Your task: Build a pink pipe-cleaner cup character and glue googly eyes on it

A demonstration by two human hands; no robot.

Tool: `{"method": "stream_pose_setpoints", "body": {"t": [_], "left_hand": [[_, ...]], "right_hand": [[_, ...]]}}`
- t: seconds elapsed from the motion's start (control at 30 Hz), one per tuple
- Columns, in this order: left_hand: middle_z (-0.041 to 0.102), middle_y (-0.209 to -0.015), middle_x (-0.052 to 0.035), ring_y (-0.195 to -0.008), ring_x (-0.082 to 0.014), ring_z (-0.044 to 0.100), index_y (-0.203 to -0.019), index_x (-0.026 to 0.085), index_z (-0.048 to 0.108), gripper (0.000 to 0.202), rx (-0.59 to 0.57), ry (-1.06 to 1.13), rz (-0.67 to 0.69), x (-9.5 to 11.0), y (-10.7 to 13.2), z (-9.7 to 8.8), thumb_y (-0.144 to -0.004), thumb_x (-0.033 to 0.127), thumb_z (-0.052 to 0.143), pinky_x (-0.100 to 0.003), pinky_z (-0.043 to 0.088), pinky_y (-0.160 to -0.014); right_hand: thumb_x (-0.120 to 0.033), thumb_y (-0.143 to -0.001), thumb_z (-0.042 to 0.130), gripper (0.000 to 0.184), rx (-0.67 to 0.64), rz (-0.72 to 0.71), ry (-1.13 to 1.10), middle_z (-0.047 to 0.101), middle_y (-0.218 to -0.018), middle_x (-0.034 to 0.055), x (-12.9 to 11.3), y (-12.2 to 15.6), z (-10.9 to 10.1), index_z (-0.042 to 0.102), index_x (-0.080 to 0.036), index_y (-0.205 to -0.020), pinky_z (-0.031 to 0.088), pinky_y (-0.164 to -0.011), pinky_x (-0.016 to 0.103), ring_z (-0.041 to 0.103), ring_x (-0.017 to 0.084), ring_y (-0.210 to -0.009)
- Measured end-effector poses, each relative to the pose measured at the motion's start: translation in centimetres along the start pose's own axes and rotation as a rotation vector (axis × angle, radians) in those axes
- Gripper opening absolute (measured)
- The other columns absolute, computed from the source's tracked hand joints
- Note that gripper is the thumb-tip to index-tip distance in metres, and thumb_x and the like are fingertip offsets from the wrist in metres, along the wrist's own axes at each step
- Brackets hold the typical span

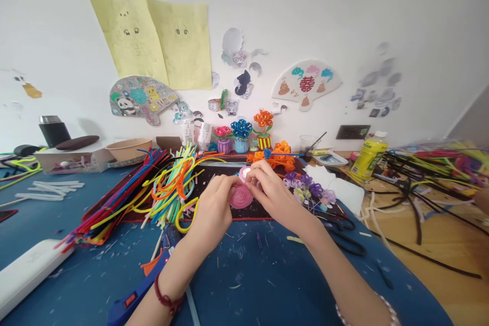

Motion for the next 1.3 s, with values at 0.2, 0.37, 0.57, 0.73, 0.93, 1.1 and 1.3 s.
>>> {"method": "stream_pose_setpoints", "body": {"t": [0.2, 0.37, 0.57, 0.73, 0.93, 1.1, 1.3], "left_hand": [[0.060, -0.092, -0.0048, -0.083, -0.0182, 0.054, -0.104, 0.019, 0.053, 0.025, 0.003, -0.032, 0.028, 0.0, 0.0, -0.2, -0.093, 0.004, 0.037, -0.030, 0.046, -0.073], [0.061, -0.089, -0.0040, -0.081, -0.0179, 0.054, -0.103, 0.019, 0.054, 0.027, 0.008, -0.049, 0.046, 0.2, -0.1, -0.3, -0.090, 0.001, 0.038, -0.030, 0.046, -0.072], [0.066, -0.094, -0.0046, -0.085, -0.0172, 0.060, -0.104, 0.019, 0.057, 0.023, 0.046, 0.005, 0.020, 0.3, -0.1, -0.4, -0.094, 0.007, 0.040, -0.029, 0.048, -0.075], [0.071, -0.097, -0.0043, -0.086, -0.0152, 0.066, -0.102, 0.018, 0.060, 0.017, 0.125, 0.066, -0.026, 0.1, -0.1, -1.1, -0.094, 0.011, 0.047, -0.026, 0.051, -0.077], [0.073, -0.095, -0.0041, -0.084, -0.0152, 0.069, -0.098, 0.019, 0.062, 0.016, 0.170, 0.076, -0.044, 0.1, -0.2, -1.7, -0.093, 0.013, 0.049, -0.025, 0.053, -0.076], [0.073, -0.092, -0.0039, -0.080, -0.0151, 0.069, -0.097, 0.019, 0.063, 0.016, 0.210, 0.064, -0.038, 0.2, -0.1, -1.9, -0.092, 0.013, 0.049, -0.025, 0.054, -0.072], [0.074, -0.089, -0.0032, -0.078, -0.0142, 0.069, -0.095, 0.018, 0.067, 0.016, 0.230, 0.070, -0.036, 0.3, -0.1, -2.1, -0.091, 0.012, 0.052, -0.024, 0.052, -0.071]], "right_hand": [[-0.021, -0.101, 0.040, 0.011, 0.006, -0.004, -0.008, 0.048, -0.111, 0.0067, -0.1, 0.0, 0.2, 0.048, -0.022, -0.095, 0.049, -0.082, 0.034, 0.058, 0.018, -0.085], [-0.021, -0.101, 0.040, 0.010, 0.014, -0.010, -0.014, 0.048, -0.111, 0.0070, -0.1, 0.0, 0.1, 0.049, -0.022, -0.096, 0.050, -0.082, 0.035, 0.059, 0.019, -0.086], [-0.026, -0.100, 0.042, 0.013, 0.051, -0.008, -0.060, 0.053, -0.104, 0.0063, 0.2, -0.1, -0.1, 0.053, -0.022, -0.094, 0.050, -0.080, 0.034, 0.059, 0.018, -0.084], [-0.035, -0.094, 0.056, 0.015, 0.132, 0.074, -0.242, 0.066, -0.094, 0.0048, 1.3, -0.4, -0.4, 0.063, -0.022, -0.099, 0.051, -0.071, 0.030, 0.062, 0.018, -0.078], [-0.044, -0.079, 0.072, 0.029, -0.108, 0.322, -0.413, 0.065, -0.063, 0.0006, 2.3, -0.1, 0.9, 0.071, -0.017, -0.090, 0.046, -0.050, 0.026, 0.060, 0.015, -0.053], [-0.047, -0.078, 0.072, 0.033, -0.225, 0.380, -0.645, 0.058, -0.048, -0.0027, 1.8, 0.1, 1.9, 0.071, -0.014, -0.078, 0.044, -0.044, 0.023, 0.054, 0.012, -0.043], [-0.059, -0.071, 0.074, 0.046, -0.183, 0.345, -0.730, 0.062, -0.050, -0.0001, 1.8, -0.2, 2.1, 0.070, -0.013, -0.075, 0.049, -0.047, 0.025, 0.058, 0.013, -0.044]]}}
Point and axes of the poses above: each hand's wrist, its own y-axis away from the middle knuckle, its own z-axis out of the palm, x = y × z, the point moved 6 cm from there along -y, towards the middle knuckle
